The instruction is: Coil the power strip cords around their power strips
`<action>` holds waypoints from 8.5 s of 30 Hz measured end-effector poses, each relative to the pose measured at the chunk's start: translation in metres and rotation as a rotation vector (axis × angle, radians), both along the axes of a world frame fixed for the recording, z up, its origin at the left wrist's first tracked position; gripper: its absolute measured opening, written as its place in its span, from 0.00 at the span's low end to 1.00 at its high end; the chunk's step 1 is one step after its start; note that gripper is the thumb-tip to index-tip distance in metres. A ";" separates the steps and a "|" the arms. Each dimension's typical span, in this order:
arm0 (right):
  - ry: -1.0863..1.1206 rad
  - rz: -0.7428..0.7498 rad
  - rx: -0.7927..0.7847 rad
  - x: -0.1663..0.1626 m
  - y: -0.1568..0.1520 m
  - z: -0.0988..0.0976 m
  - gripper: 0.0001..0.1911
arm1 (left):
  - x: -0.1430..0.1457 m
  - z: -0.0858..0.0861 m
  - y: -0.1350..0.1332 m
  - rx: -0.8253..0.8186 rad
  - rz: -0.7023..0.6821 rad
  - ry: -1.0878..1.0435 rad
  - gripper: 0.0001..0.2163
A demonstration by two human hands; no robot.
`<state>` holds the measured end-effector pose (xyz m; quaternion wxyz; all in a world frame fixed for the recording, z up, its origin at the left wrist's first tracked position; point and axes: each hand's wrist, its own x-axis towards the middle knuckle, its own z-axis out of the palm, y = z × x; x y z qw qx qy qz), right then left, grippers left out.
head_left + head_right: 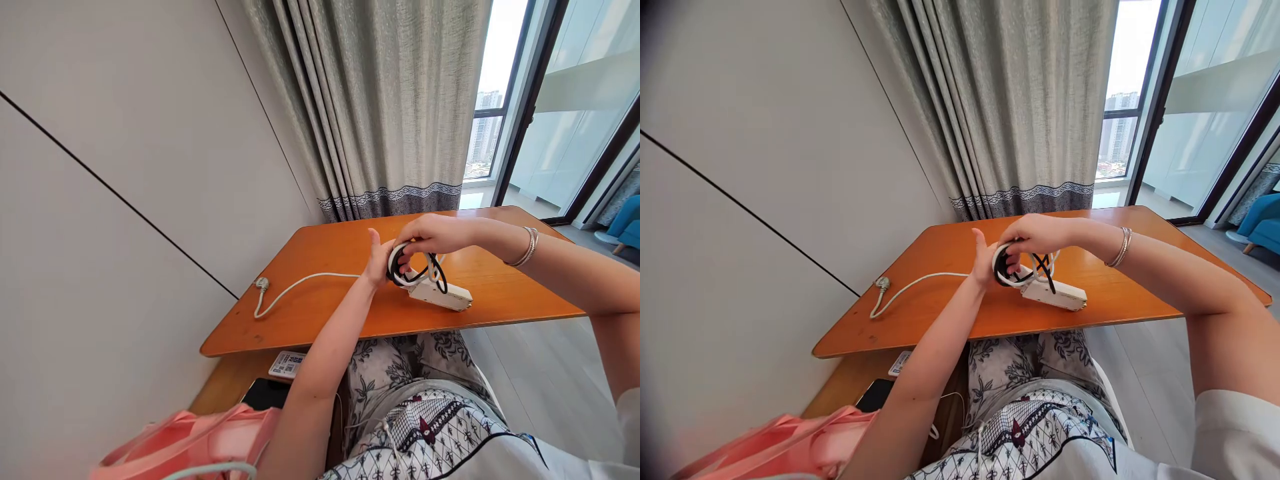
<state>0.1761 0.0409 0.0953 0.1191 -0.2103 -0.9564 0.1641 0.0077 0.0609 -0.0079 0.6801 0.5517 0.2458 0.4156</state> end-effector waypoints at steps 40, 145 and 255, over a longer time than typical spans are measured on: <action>0.328 -0.264 0.468 0.027 0.031 -0.082 0.27 | 0.003 -0.030 0.011 0.106 0.141 0.252 0.09; 0.657 -0.677 0.404 -0.004 0.015 -0.094 0.17 | 0.002 -0.021 0.019 0.302 -0.041 0.006 0.40; 0.287 -0.580 0.466 -0.014 0.021 0.042 0.16 | -0.182 -0.087 0.137 0.532 0.460 1.784 0.21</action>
